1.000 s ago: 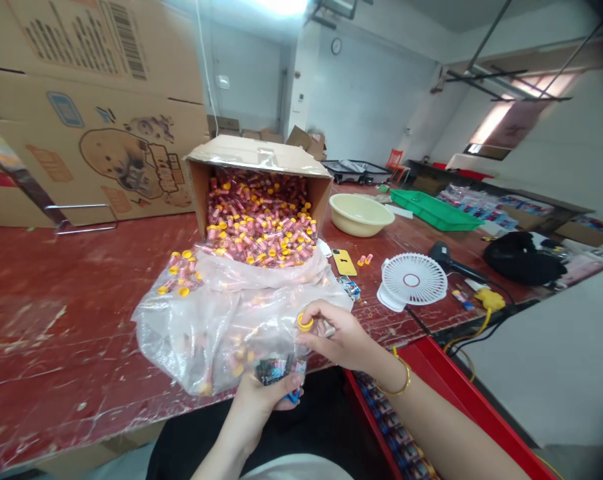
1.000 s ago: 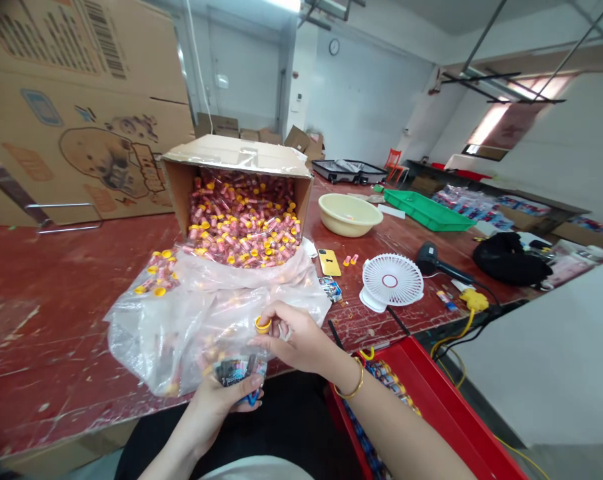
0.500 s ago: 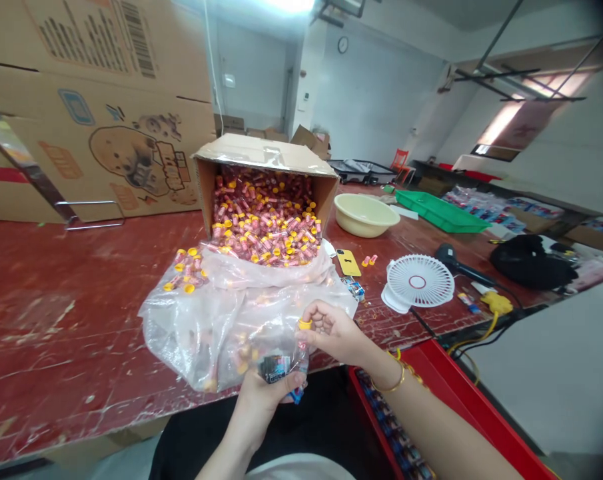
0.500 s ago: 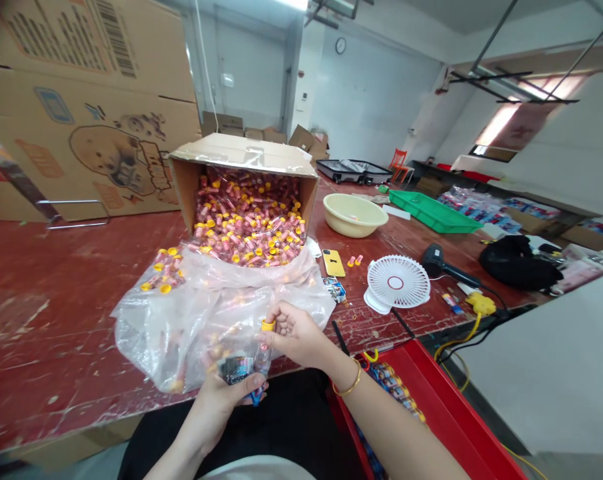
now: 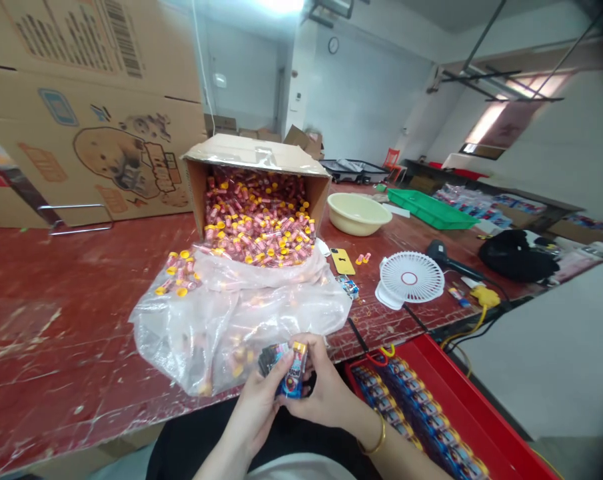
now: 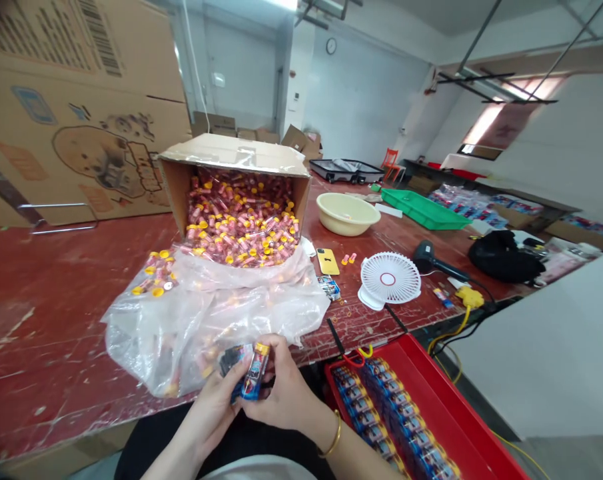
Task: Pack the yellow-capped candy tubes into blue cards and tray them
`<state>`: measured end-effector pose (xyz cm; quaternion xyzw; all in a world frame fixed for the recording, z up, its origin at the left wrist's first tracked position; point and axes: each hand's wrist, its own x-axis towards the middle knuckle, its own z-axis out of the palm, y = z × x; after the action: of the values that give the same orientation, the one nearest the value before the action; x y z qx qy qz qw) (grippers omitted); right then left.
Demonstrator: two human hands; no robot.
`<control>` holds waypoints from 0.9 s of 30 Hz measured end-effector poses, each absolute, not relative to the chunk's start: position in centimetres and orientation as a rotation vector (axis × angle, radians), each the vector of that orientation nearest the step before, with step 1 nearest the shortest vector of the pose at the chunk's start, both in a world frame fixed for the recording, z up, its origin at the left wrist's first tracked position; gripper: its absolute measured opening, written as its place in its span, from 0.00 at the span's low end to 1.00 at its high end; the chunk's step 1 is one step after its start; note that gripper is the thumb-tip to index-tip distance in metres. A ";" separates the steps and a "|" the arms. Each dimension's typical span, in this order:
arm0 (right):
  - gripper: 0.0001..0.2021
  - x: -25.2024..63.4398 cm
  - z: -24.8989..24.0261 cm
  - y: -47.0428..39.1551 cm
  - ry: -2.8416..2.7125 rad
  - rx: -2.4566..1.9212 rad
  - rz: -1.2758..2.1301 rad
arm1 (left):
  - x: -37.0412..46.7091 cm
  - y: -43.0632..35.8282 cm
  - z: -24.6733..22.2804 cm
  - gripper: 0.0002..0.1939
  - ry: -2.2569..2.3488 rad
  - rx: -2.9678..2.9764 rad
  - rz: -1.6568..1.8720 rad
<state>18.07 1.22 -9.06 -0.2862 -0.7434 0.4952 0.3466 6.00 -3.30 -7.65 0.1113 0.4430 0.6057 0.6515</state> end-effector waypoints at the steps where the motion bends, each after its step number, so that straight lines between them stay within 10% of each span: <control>1: 0.31 18.1 -9.1 1.2 -1.932 -0.733 1.255 | 6.0 -3.5 -7.6 0.15 1.018 0.277 1.363; 27: 0.27 18.1 -8.9 1.3 -1.918 -0.662 1.146 | 6.6 -3.6 -7.4 0.14 0.988 0.304 1.425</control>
<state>18.13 1.35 -8.89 -0.2609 -0.7562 0.4519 0.3948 6.58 -3.60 -7.44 0.1330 0.4328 0.6239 0.6370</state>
